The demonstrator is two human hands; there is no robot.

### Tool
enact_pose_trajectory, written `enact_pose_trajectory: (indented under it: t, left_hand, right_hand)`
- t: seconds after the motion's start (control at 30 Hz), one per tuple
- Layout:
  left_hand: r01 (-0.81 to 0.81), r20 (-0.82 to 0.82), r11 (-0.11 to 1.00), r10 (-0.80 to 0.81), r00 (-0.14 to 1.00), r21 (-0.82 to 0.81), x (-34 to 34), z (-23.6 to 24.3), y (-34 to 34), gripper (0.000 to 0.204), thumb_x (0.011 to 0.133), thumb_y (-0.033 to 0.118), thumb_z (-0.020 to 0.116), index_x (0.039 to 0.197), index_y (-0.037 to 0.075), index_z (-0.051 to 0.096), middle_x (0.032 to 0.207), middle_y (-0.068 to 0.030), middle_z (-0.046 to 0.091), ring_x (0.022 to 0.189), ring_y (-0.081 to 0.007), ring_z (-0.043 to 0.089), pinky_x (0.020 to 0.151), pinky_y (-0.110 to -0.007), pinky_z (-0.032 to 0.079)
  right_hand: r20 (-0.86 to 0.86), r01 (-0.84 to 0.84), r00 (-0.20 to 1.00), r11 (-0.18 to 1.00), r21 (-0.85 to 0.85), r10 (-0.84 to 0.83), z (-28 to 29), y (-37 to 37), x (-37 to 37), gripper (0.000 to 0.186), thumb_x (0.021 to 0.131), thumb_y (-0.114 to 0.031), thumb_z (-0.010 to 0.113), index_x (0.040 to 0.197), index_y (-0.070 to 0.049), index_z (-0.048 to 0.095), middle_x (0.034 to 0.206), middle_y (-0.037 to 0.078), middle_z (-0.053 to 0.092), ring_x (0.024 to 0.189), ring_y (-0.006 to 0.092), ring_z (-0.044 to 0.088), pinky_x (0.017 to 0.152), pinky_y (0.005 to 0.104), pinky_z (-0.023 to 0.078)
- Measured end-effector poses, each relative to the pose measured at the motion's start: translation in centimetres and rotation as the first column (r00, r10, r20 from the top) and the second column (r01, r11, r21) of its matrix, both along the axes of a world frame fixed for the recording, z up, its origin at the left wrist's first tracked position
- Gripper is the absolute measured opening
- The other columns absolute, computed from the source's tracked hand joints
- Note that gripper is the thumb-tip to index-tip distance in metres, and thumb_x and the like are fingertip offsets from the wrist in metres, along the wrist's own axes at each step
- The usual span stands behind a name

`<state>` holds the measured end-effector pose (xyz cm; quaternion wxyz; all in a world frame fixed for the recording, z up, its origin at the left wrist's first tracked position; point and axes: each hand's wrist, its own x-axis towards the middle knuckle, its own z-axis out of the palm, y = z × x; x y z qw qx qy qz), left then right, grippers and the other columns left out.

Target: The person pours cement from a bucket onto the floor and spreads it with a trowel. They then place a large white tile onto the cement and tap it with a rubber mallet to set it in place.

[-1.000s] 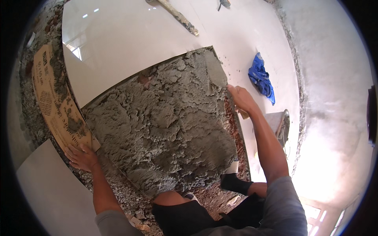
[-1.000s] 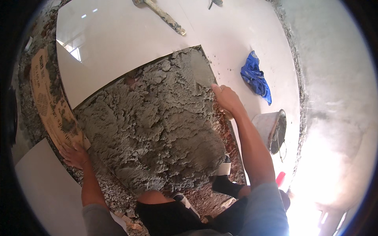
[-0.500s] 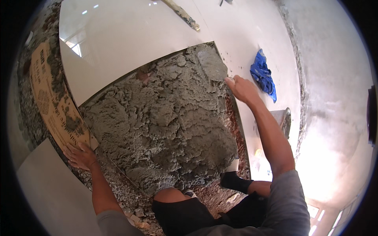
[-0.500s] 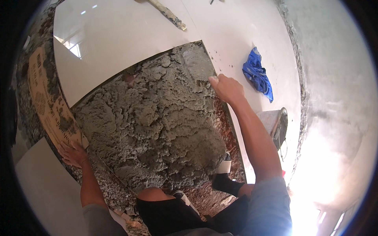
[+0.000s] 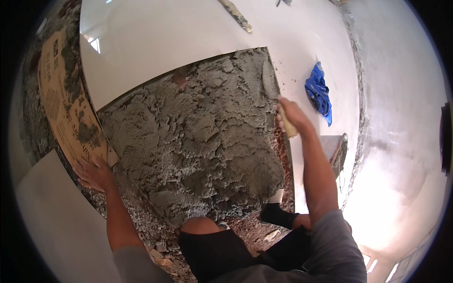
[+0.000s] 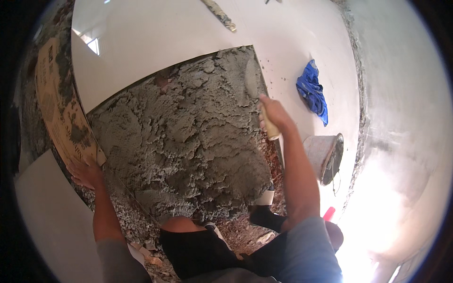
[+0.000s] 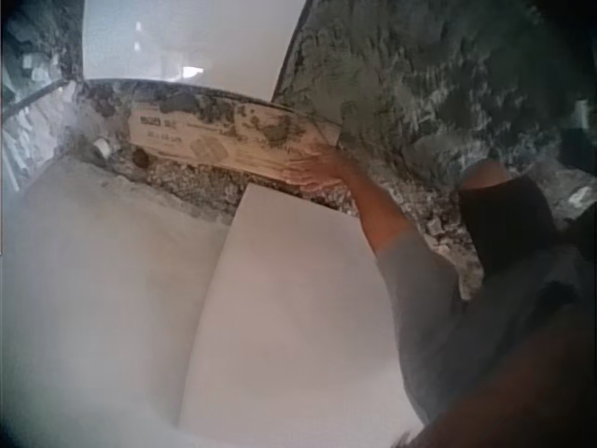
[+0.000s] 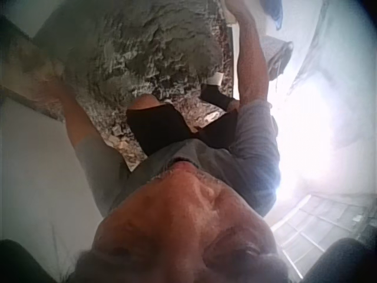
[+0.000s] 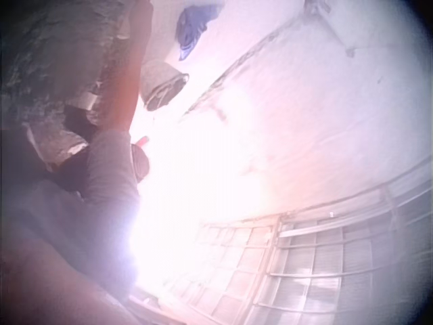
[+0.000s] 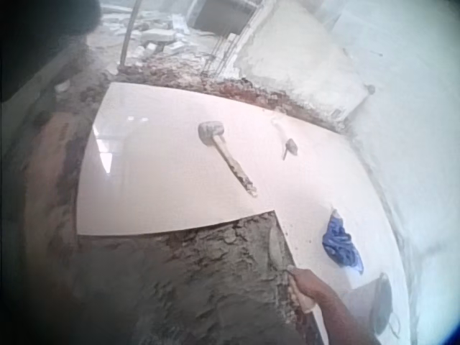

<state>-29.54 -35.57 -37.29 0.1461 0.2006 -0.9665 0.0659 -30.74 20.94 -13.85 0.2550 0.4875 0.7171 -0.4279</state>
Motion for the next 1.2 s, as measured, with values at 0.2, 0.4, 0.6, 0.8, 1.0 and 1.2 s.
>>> enact_pose_trajectory:
  t: [0.2, 0.4, 0.6, 0.8, 1.0, 1.2]
  left_hand:
    - [-0.031, 0.011, 0.998, 0.030, 0.999, 0.047, -0.1, 0.5, 0.7, 0.064, 0.094, 0.051, 0.036, 0.145, 0.013, 0.033, 0.152, -0.0075, 0.027, 0.142, -0.0244, 0.017, 0.113, -0.052, 0.011]
    - [-0.036, 0.019, 0.994, 0.034, 0.999, 0.105, -0.3, 0.8, 0.7, 0.064, 0.093, 0.050, 0.038, 0.146, 0.015, 0.030, 0.153, -0.0077, 0.023, 0.143, -0.0240, 0.013, 0.114, -0.051, 0.008]
    - [0.035, -0.060, 0.988, -0.026, 0.998, 0.150, -0.1, 0.7, 0.7, 0.063, 0.092, 0.049, 0.041, 0.144, 0.015, 0.030, 0.152, -0.0076, 0.024, 0.143, -0.0262, 0.014, 0.113, -0.053, 0.009]
    - [0.023, -0.053, 0.989, -0.016, 0.998, 0.146, -0.2, 0.9, 0.8, 0.063, 0.093, 0.050, 0.040, 0.145, 0.016, 0.029, 0.151, -0.0079, 0.025, 0.142, -0.0268, 0.014, 0.112, -0.053, 0.010]
    - [0.000, -0.019, 0.994, 0.003, 1.000, 0.109, -0.1, 1.0, 0.9, 0.062, 0.093, 0.049, 0.038, 0.144, 0.013, 0.033, 0.151, -0.0079, 0.027, 0.142, -0.0268, 0.017, 0.113, -0.053, 0.011]
    - [0.014, -0.048, 0.993, -0.009, 0.999, 0.118, -0.2, 1.2, 1.1, 0.062, 0.094, 0.050, 0.038, 0.144, 0.013, 0.033, 0.151, -0.0079, 0.026, 0.142, -0.0269, 0.017, 0.113, -0.053, 0.011]
  right_hand:
    - [-0.027, -0.081, 0.997, 0.990, -0.119, 0.079, -1.7, -10.4, 3.4, 0.041, 0.097, -0.043, 0.043, 0.090, -0.004, 0.050, 0.059, 0.004, 0.050, 0.040, 0.0139, 0.049, 0.036, 0.0279, 0.041]
    - [-0.047, 0.089, 0.994, 0.984, -0.155, -0.097, 1.3, -12.1, 8.1, 0.043, 0.095, -0.048, 0.044, 0.090, -0.005, 0.050, 0.060, 0.005, 0.051, 0.040, 0.0151, 0.049, 0.037, 0.0291, 0.041]
    - [-0.139, 0.302, 0.922, 0.895, -0.329, -0.362, -3.9, -19.8, 8.8, 0.044, 0.096, -0.047, 0.042, 0.097, -0.003, 0.047, 0.059, 0.007, 0.050, 0.042, 0.0174, 0.051, 0.039, 0.0302, 0.043]
    - [-0.136, -0.094, 0.988, 0.980, -0.177, 0.071, -2.3, -19.8, 2.2, 0.041, 0.096, -0.047, 0.041, 0.094, -0.007, 0.048, 0.062, 0.005, 0.052, 0.043, 0.0159, 0.052, 0.038, 0.0299, 0.045]
    - [-0.083, 0.072, 0.992, 0.963, -0.259, -0.097, -0.7, -23.3, 6.0, 0.042, 0.097, -0.045, 0.041, 0.094, -0.003, 0.048, 0.063, 0.006, 0.050, 0.043, 0.0162, 0.052, 0.041, 0.0293, 0.045]
    - [-0.070, -0.265, 0.964, 0.958, -0.115, 0.258, -2.0, -21.8, 4.4, 0.043, 0.096, -0.045, 0.043, 0.094, -0.002, 0.048, 0.063, 0.006, 0.050, 0.044, 0.0148, 0.051, 0.041, 0.0281, 0.045]
